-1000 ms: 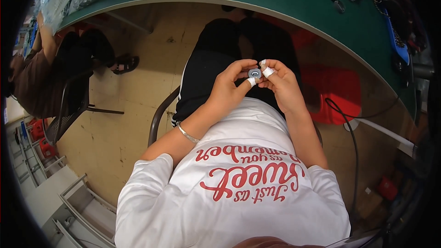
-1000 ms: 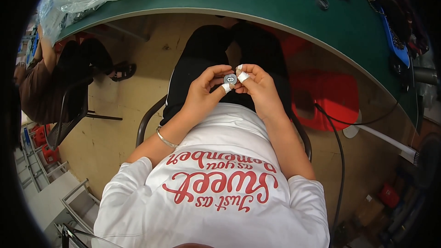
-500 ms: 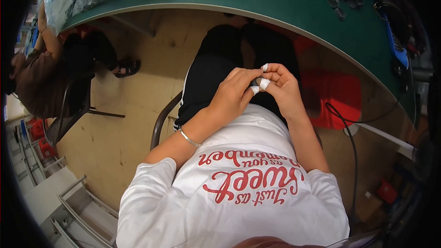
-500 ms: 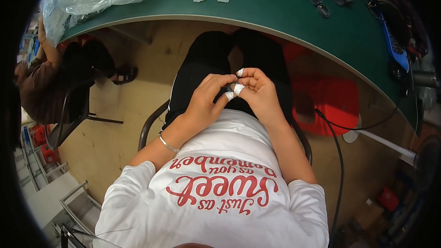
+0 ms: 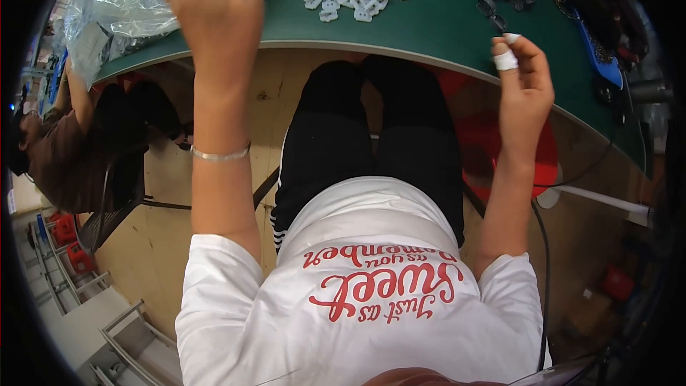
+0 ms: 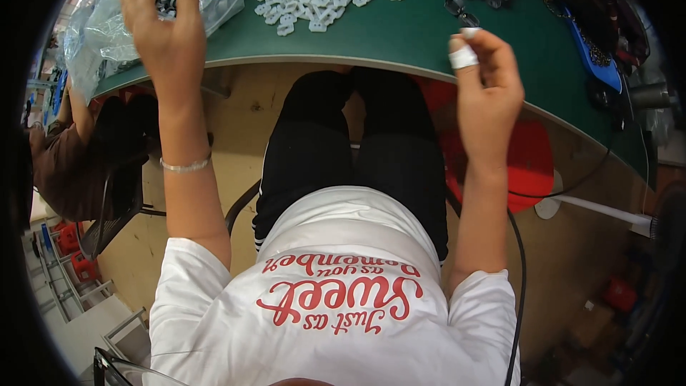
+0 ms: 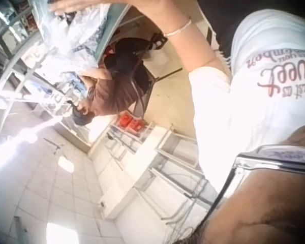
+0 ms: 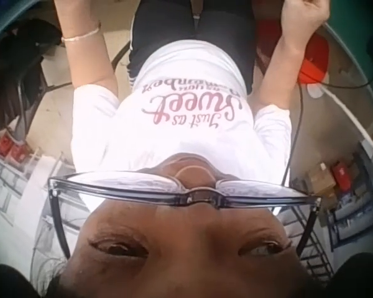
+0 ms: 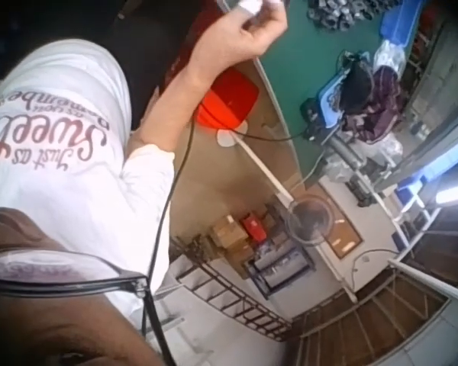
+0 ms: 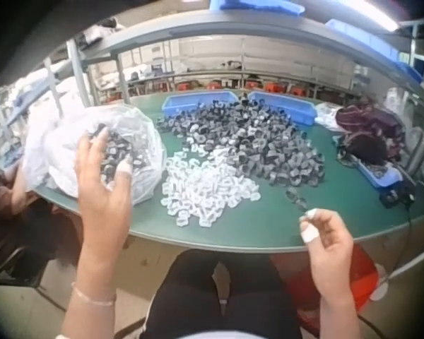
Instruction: The person repeatedly takes plastic parts from the table and fits them together by hand.
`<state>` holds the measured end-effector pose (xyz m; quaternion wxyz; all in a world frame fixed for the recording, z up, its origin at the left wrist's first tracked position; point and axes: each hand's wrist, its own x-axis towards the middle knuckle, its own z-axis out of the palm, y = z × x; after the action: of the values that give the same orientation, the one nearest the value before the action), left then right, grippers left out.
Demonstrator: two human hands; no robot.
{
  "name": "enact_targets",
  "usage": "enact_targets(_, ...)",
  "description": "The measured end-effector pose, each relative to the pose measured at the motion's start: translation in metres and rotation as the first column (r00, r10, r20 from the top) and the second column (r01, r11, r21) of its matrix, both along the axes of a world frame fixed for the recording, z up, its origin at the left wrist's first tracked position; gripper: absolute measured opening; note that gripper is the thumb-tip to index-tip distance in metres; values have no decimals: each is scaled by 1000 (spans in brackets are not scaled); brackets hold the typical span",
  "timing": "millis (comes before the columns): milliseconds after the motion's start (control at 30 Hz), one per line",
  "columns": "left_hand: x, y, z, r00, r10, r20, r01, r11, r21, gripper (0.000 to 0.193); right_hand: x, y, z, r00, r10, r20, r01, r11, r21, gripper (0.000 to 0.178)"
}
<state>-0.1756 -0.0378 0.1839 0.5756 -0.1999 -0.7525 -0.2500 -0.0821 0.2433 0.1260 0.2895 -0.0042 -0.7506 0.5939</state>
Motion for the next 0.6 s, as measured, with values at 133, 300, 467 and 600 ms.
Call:
enact_targets(133,-20,62,-20,763,-299,573,379,925,-21,28,-34,35,-5,988,-149,-40,149,989,15,19)
enact_targets(300,-21,178,-43,703,-509,497,668,712,-217,32,-46,57,-33,978,-198,-71,201,979,46,28)
enact_targets(467,-24,221,-78,765,-340,547,593,704,-390,16,-32,61,-39,974,-228,-12,227,964,135,28)
enact_targets(600,-16,208,-73,639,-429,638,661,731,-169,18,-29,54,-36,974,-225,-12,224,962,154,28)
